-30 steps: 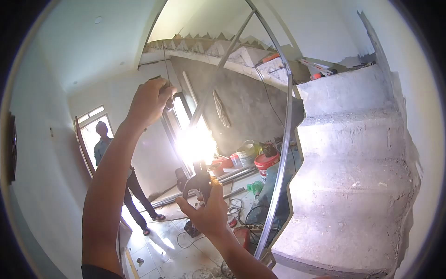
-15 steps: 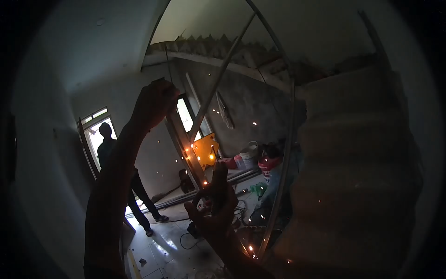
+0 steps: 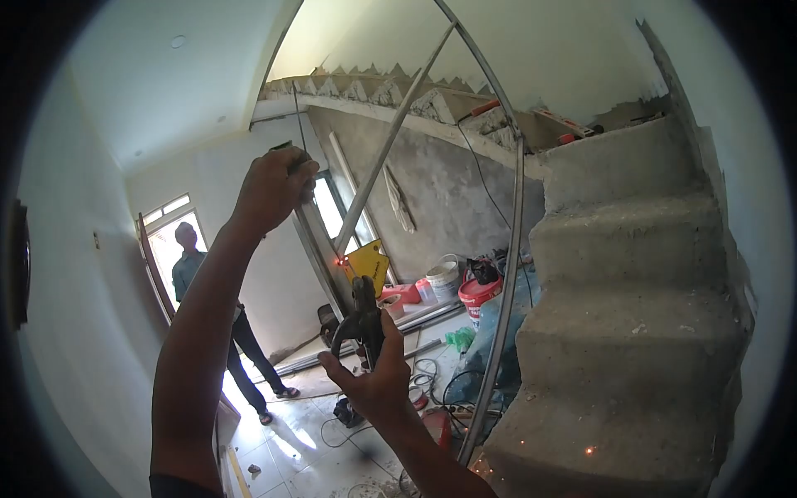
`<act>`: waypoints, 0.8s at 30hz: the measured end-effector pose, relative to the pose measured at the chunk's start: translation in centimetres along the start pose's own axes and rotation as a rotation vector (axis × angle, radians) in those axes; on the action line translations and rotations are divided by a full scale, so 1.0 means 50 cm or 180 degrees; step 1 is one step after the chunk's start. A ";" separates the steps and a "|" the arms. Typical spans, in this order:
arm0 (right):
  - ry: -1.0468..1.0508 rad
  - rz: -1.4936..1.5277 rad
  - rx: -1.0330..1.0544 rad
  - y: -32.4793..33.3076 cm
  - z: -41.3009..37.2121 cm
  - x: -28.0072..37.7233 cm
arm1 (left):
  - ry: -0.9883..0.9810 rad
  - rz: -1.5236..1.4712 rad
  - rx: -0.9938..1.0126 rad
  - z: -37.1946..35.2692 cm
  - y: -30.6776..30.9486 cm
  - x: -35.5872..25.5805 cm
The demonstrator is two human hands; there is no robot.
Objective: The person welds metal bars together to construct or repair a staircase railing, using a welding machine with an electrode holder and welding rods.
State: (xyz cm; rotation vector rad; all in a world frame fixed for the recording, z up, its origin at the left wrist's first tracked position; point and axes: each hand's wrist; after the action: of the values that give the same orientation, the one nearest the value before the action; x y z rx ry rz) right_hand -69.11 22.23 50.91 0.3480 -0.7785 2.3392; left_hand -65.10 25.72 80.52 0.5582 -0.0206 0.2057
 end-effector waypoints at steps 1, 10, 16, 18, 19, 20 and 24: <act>-0.0008 -0.0038 0.0034 0.001 0.000 0.003 | 0.0075 -0.0040 0.0055 -0.002 0.002 -0.004; 0.0027 -0.0031 -0.0006 0.001 0.002 0.002 | -0.0095 0.0330 0.0082 0.005 -0.005 0.018; -0.0087 -0.0269 0.0044 0.003 0.001 0.014 | -0.0713 0.0468 -0.0229 0.011 -0.017 0.075; -0.0082 -0.0136 0.0163 0.005 0.004 0.008 | -0.0601 0.0972 -0.0238 0.016 -0.016 0.065; -0.0023 -0.0264 0.0157 0.008 0.004 0.014 | -0.0509 0.1098 -0.0128 0.020 -0.013 0.060; -0.0270 -0.0450 0.0267 0.014 0.001 0.018 | -0.0541 0.0956 -0.0020 0.013 -0.008 0.043; 0.0087 -0.0215 0.0055 0.006 0.004 0.002 | -0.0934 0.0964 -0.0088 0.011 -0.007 0.039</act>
State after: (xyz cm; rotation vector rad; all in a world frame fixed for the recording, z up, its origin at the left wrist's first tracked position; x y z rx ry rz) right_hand -69.40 21.98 50.98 0.3439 -0.7231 2.2838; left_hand -63.10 25.48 80.96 0.5524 -0.3940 0.4162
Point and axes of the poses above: each hand's wrist, its own z-axis towards the middle knuckle, its own y-axis out of the back of the hand, x = y × z, and after that the axes turned 1 degree about z, right-handed
